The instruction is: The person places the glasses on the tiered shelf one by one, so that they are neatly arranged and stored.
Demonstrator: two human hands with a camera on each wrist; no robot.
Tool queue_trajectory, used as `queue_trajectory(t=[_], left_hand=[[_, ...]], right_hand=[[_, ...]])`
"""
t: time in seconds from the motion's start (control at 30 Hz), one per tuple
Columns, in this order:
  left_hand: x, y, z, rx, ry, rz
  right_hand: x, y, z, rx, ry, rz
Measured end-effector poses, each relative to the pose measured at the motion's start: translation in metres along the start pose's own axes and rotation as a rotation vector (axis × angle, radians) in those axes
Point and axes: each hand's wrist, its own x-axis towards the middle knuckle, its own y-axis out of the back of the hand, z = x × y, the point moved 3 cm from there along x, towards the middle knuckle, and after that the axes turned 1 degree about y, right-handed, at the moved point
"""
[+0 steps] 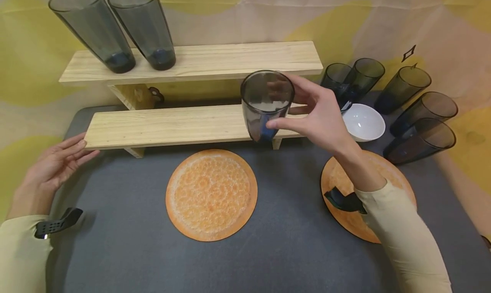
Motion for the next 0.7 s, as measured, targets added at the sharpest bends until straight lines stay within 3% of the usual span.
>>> queue_trajectory(t=[0.17, 0.27, 0.5, 0.7], left_hand=[[0.0, 0.0, 0.0, -0.001, -0.003, -0.007], [0.0, 0.0, -0.001, -0.003, -0.004, -0.013], [-0.002, 0.002, 0.0, 0.007, 0.014, -0.019], [-0.002, 0.0, 0.002, 0.021, 0.023, -0.015]], right_hand=[[0.02, -0.011, -0.008, 0.075, -0.007, 0.025], [0.032, -0.018, -0.009, 0.047, -0.01, 0.046], [0.061, -0.033, -0.005, 0.125, -0.092, 0.135], [0.088, -0.038, -0.003, 0.061, -0.073, 0.182]])
